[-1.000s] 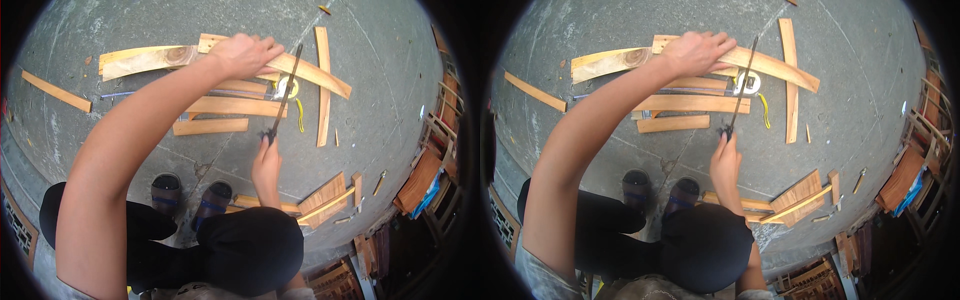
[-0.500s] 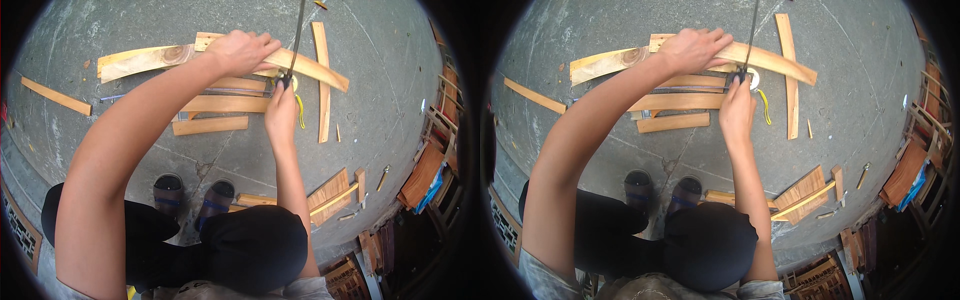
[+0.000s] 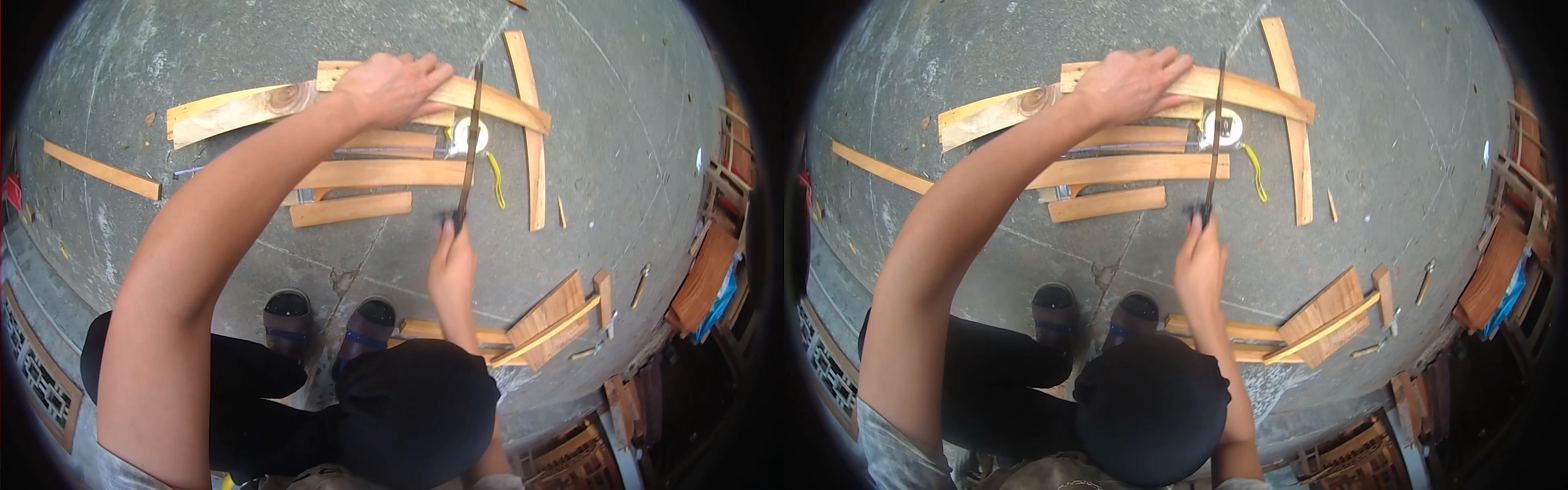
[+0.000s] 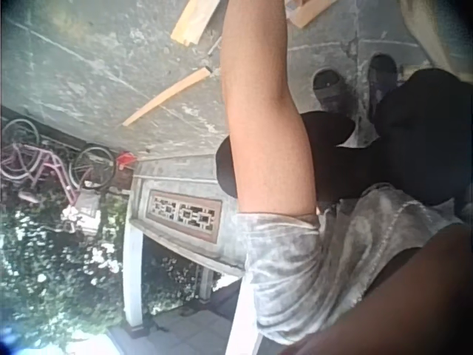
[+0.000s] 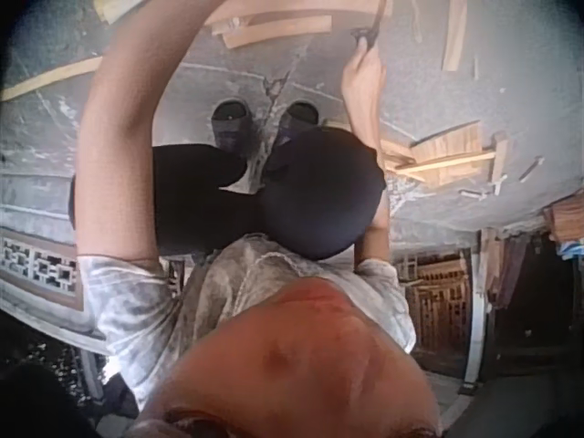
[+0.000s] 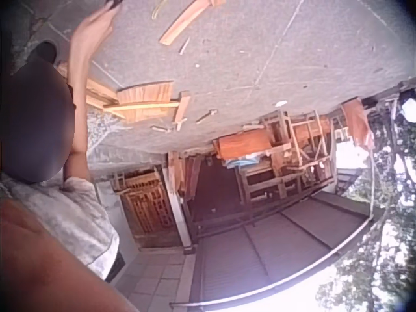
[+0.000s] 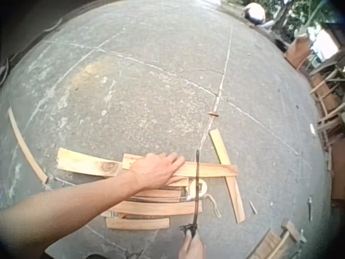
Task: The recorder measures a curved piece of wood with a tape measure and then saws it with a hand saw.
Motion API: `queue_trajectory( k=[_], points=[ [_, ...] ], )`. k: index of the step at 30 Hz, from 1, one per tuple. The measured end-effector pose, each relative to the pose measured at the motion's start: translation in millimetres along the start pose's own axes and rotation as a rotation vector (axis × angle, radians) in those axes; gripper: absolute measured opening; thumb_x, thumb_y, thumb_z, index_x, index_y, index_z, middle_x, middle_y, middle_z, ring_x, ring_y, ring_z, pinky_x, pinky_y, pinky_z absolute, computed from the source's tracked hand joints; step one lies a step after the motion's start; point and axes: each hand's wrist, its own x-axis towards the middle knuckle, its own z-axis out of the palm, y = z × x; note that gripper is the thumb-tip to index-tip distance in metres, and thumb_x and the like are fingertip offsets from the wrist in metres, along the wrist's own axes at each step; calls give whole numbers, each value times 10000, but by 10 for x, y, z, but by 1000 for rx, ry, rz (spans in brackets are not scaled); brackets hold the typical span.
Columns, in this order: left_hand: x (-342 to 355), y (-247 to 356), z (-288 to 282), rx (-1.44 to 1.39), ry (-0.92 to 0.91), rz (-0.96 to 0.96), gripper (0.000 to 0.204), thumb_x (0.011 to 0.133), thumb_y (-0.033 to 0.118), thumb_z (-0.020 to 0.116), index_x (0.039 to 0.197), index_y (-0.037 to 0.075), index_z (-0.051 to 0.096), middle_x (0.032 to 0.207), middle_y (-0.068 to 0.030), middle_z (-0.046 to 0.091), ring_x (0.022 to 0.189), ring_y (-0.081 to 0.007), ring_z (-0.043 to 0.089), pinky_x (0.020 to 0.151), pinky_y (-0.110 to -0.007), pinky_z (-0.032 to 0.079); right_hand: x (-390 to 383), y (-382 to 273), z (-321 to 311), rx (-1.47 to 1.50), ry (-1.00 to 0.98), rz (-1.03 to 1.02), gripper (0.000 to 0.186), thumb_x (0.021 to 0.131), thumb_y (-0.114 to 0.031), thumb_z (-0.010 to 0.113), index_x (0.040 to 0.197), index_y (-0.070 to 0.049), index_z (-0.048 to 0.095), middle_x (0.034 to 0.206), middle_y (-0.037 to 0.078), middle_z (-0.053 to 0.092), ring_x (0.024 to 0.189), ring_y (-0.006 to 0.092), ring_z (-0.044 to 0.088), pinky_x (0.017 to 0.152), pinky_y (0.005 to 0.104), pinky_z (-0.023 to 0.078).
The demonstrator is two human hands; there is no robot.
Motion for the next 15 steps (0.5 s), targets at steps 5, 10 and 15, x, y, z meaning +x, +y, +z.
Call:
queue_trajectory(
  k=[5,10,15],
  points=[
    [29,21,56,4,47,5,495,1051,537,474,1275,98,518,1145,-94,651,983,-262,724,741,-370,628,627,-160,3,-148,20,-128,269,1107,-191,420,1122,30,573,769,327,621,743,537,624,610,565,443],
    [1,-33,-9,35,-13,-18,486,1048,527,490,1275,99,521,1134,-83,641,976,-241,721,719,-342,629,-598,275,-148,-116,1,268,290,1119,-222,417,1157,19,574,755,274,634,714,450,665,619,506,464],
    [-60,-20,60,57,54,0,484,1044,519,512,1265,90,540,1100,-66,642,955,-222,724,702,-339,625,-485,254,-322,37,27,257,302,1123,-272,456,1133,-1,588,725,26,469,672,112,443,617,315,390]
  ],
)
